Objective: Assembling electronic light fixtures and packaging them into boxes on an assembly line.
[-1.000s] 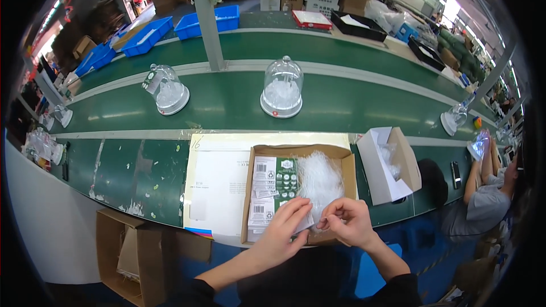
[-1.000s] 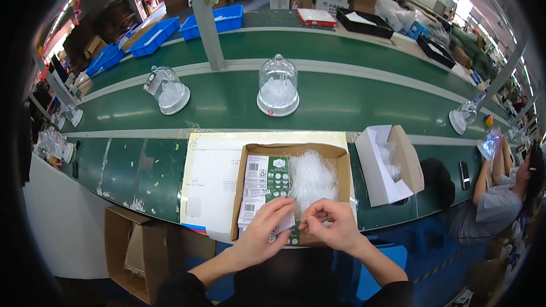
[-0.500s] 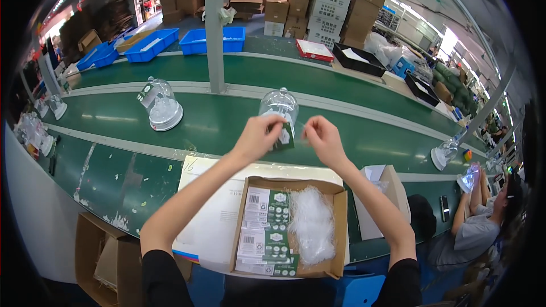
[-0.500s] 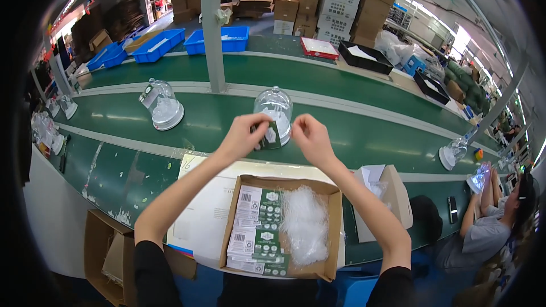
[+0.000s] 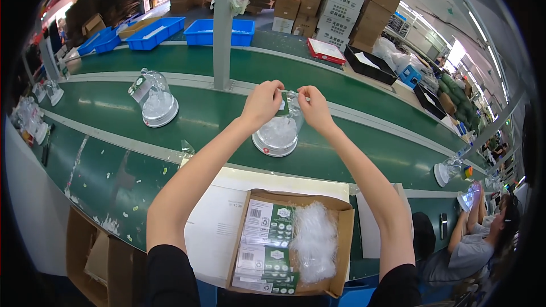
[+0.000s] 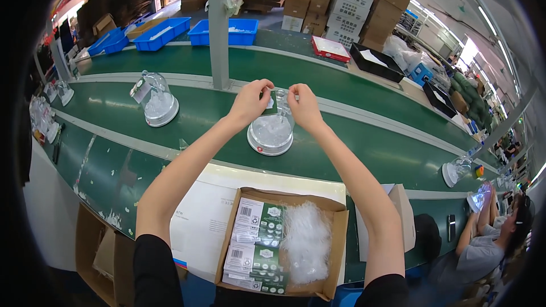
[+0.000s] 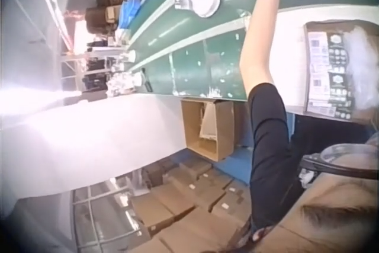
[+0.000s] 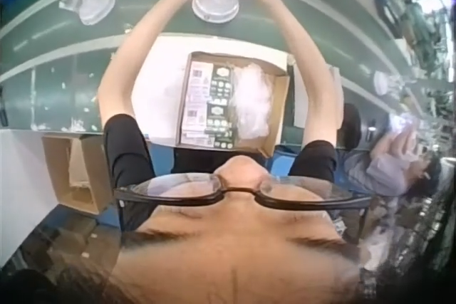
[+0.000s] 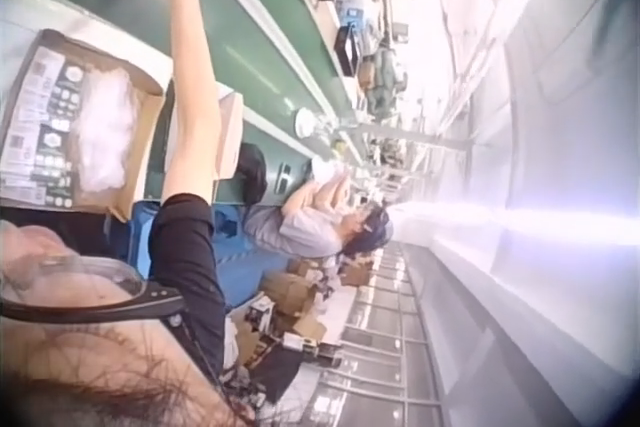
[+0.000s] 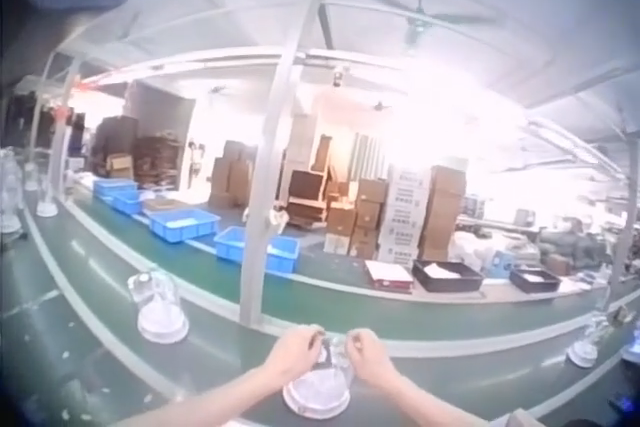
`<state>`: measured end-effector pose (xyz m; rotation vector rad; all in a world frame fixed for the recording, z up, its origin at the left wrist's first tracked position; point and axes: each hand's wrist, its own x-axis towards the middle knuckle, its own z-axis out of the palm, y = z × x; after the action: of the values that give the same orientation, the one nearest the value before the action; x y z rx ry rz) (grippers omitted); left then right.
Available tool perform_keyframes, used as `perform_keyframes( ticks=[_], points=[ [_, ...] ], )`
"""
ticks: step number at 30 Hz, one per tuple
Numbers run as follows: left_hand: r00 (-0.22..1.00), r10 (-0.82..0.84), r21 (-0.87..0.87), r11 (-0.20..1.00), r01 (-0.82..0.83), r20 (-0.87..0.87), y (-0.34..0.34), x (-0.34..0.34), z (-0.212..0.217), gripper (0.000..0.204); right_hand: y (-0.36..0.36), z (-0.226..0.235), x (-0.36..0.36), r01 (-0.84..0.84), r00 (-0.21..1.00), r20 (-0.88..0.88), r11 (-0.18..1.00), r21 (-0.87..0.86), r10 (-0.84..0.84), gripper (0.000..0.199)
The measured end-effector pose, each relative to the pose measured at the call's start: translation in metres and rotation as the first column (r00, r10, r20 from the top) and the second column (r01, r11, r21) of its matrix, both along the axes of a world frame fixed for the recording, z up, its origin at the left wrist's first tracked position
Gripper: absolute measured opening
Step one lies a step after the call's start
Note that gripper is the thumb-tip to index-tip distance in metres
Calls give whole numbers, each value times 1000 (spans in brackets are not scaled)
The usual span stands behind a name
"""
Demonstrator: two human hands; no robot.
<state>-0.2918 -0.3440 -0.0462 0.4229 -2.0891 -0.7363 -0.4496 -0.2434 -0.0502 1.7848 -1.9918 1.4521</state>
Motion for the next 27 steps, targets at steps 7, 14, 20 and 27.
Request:
perform_keyframes(
  ticks=[7,14,20,27],
  points=[
    [991,-63,-56,997,56,-121,5,-9,-5,21,-7,-12,5,26,996,80,1000,15,-27,13],
    [971,-132,283,941,186,-201,-4,-13,-18,24,-8,-13,9,-4,993,116,999,40,-1,15],
    [999,-11,236,972,20,-39,-10,-6,-19,30,-11,-9,13,-4,992,127,996,92,-7,13],
    [999,-33,-321,947,22,-28,-10,1,1,23,-11,-4,23,-22,988,152,996,87,9,13]
  ],
)
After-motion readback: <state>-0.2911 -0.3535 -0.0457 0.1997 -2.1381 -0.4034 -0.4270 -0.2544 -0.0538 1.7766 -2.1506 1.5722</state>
